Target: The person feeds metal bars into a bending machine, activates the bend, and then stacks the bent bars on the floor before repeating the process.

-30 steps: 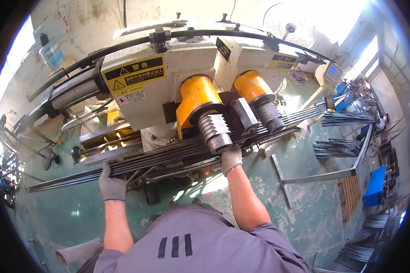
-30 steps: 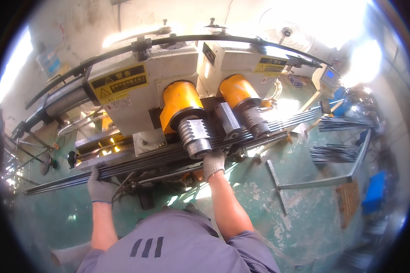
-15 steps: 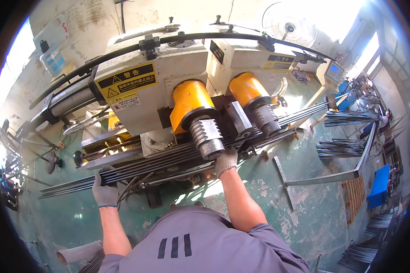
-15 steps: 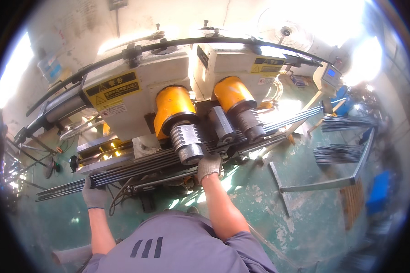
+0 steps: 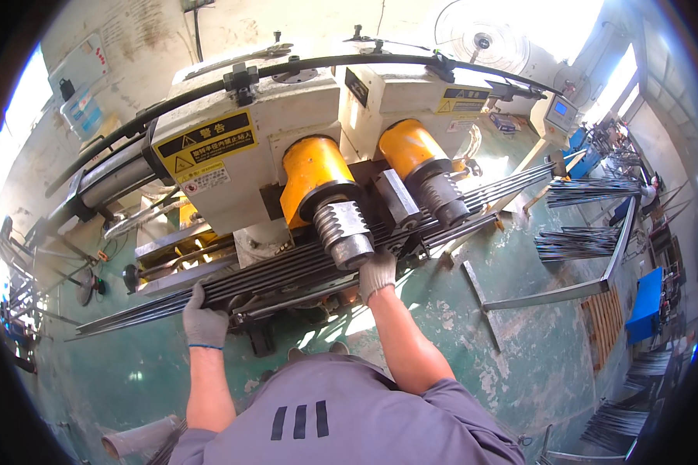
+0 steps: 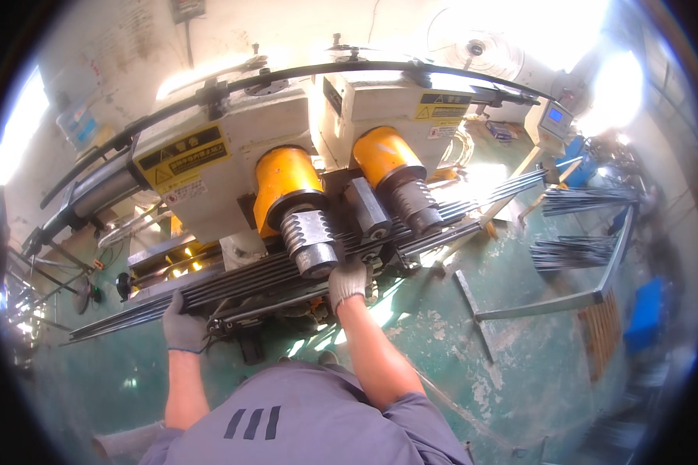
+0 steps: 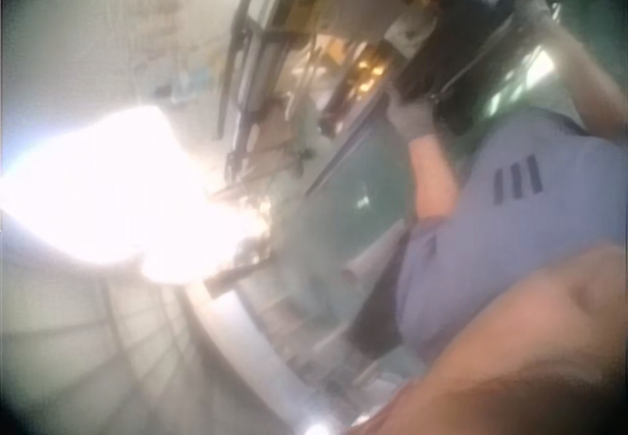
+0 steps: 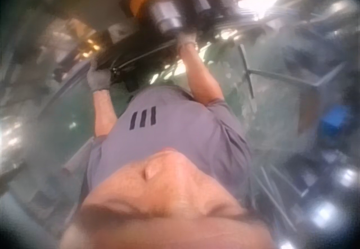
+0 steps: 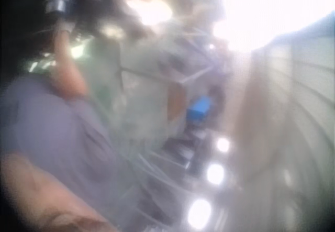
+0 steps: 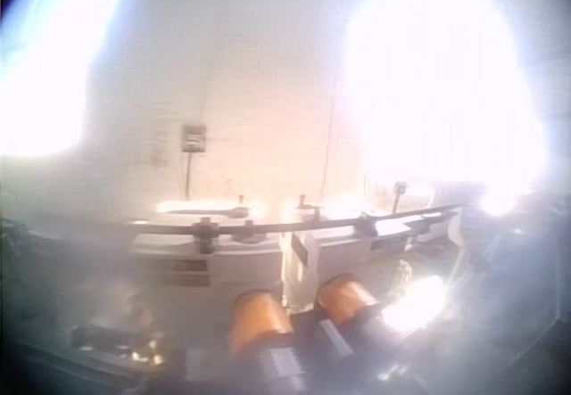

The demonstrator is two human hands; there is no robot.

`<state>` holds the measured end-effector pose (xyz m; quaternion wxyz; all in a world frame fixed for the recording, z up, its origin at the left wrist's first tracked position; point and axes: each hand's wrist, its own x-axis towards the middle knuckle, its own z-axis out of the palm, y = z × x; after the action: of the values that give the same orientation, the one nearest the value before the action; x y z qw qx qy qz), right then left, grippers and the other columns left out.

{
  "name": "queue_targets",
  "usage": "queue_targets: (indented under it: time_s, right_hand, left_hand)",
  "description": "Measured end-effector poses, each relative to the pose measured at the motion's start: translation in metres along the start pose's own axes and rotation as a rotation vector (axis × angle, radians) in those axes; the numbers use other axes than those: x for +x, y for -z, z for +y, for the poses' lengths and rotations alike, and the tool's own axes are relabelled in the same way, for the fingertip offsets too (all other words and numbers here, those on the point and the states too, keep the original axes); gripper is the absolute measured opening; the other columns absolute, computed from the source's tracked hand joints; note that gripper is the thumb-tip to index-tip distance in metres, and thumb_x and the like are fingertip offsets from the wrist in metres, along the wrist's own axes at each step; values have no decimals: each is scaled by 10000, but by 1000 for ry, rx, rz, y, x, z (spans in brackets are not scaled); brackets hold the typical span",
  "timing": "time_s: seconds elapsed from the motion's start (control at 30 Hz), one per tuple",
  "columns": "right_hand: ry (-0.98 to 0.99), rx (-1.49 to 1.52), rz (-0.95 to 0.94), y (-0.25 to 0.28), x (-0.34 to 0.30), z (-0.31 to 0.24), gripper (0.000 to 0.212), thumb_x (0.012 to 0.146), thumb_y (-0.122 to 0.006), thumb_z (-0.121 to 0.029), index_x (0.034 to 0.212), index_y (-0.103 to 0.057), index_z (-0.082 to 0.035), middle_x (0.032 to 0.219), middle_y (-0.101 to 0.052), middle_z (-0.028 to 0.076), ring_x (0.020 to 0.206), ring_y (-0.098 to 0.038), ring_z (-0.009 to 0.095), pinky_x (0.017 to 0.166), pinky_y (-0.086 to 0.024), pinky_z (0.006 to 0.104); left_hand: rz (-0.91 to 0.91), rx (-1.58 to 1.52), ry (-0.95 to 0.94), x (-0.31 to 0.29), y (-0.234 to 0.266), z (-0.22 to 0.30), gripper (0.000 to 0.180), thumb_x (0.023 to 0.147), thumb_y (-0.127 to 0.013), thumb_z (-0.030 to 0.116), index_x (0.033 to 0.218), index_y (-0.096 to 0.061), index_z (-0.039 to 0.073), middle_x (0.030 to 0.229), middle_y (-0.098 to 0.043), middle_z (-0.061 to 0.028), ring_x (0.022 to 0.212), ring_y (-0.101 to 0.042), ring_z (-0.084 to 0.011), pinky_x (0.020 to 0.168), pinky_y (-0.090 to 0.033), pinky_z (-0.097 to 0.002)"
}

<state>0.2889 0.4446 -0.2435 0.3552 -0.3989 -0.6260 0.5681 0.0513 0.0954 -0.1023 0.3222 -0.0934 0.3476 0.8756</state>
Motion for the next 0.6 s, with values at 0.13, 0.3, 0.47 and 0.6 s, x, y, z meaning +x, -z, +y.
queue_targets:
  time_s: [0.13,0.3,0.47,0.6]
  right_hand:
    - [-366,279,160,-9,-72,-153,471,1088,-668,-361,1279,-682,69,1090,-750,120,962,-718,169,787,-576,283]
    - [-407,283,172,16,-100,-103,583,1083,-682,-433,1253,-684,126,1130,-756,117,981,-705,170,866,-573,308]
    - [-379,257,143,14,-106,-108,559,1086,-684,-413,1245,-688,122,1123,-752,106,1000,-697,174,930,-562,330]
    - [-380,195,93,11,-102,-91,502,1087,-687,-370,1239,-695,109,1102,-746,97,954,-695,176,872,-573,330]
  left_hand:
    - [100,-81,-265,2,60,66,336,1141,-520,293,1200,-710,24,1186,-758,-134,1159,-706,-299,1062,-567,-489]
    - [132,11,-362,18,69,53,305,1136,-557,252,1195,-701,-11,1152,-760,-127,1100,-721,-273,1038,-585,-423]
    - [15,-56,-174,5,16,0,278,1105,-626,277,1207,-696,28,1176,-752,-120,1142,-706,-272,1077,-566,-445]
    - [76,-139,-109,-6,-4,-11,248,1099,-635,250,1215,-683,36,1228,-735,-126,1184,-686,-291,1101,-548,-479]
